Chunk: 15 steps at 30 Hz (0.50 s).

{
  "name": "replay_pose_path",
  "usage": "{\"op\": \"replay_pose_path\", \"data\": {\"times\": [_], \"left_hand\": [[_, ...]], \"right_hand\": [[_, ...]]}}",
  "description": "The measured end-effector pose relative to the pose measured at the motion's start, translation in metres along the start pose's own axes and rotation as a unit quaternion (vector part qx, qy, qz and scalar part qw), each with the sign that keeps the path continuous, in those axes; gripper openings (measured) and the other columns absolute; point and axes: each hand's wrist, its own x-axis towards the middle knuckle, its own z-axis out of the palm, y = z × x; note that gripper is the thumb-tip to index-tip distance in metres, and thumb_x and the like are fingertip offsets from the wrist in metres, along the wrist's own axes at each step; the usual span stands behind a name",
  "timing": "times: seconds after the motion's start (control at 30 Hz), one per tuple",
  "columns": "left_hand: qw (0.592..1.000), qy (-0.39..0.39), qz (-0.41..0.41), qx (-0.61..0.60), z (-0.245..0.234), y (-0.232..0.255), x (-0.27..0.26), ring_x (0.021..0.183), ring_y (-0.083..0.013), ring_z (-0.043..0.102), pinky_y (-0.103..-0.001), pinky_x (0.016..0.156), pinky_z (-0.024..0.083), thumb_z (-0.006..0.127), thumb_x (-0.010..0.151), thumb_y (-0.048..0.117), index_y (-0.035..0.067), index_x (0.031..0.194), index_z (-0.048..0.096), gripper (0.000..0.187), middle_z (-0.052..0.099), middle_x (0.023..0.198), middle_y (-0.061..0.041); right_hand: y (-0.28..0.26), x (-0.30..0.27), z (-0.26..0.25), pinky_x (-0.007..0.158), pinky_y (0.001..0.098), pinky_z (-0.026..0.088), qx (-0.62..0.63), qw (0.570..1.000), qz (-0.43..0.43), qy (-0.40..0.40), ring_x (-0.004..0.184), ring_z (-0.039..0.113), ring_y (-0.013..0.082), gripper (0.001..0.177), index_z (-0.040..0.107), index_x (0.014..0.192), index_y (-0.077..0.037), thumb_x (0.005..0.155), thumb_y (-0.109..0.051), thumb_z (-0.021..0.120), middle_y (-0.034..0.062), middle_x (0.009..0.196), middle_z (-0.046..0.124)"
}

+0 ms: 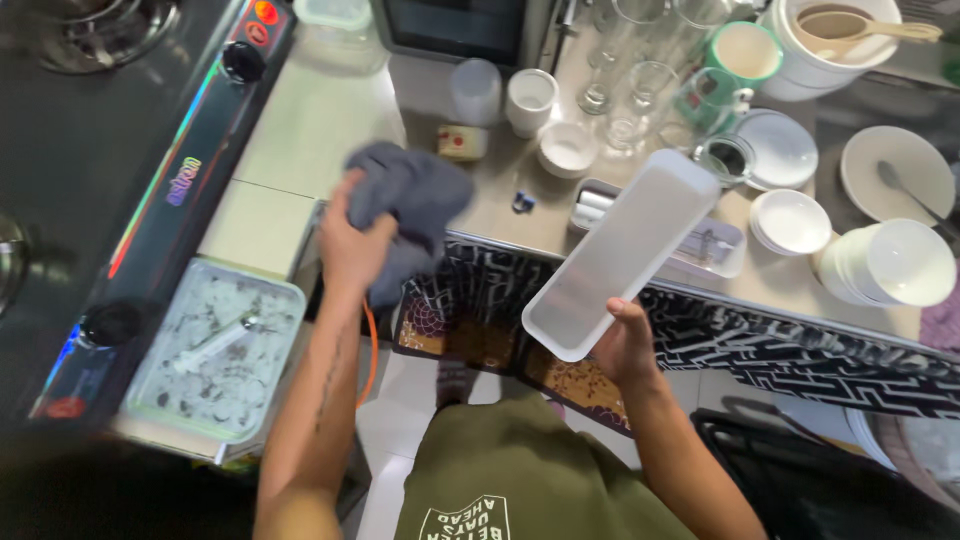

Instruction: The person wipes several small kitchen items with a gray cloth, including a plastic container, white cups, and a rectangular tray. They handle each item one at a time, wipe it, and place it back on the counter.

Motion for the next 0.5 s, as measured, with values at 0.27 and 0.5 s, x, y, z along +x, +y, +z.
{"op": "replay_pose_path", "data": {"times": [0.27, 0.5], "left_hand": [[0.987, 0.090, 0.024, 0.132, -0.004, -0.039, 0.071, 0.131, -0.0473, 0.048, -0.048, 0.110, 0.038, 0.086, 0.080, 0.026, 0.000, 0.152, 0.044, 0.087, 0.051, 0.141, -0.031], [0.975, -0.137, 0.133, -0.111, 0.099, 0.022, 0.011, 0.145, -0.0328, 0.049, -0.045, 0.117, 0.045, 0.056, 0.106, 0.049, 0.006, 0.153, 0.046, 0.065, 0.048, 0.154, -0.018]], "right_hand": [[0.033, 0.003, 0.034, 0.103, 0.0565, 0.053, 0.177, 0.979, 0.092, -0.040, 0.113, 0.064, 0.0363, 0.083, 0.048, 0.146, 0.008, 0.079, -0.038, 0.069, 0.0206, 0.126, 0.061], [0.012, -0.024, -0.008, 0.097, 0.0448, 0.051, -0.351, 0.912, -0.187, 0.101, 0.112, 0.057, 0.0281, 0.085, 0.037, 0.147, -0.003, 0.079, -0.017, 0.087, 0.0160, 0.125, 0.057]]}}
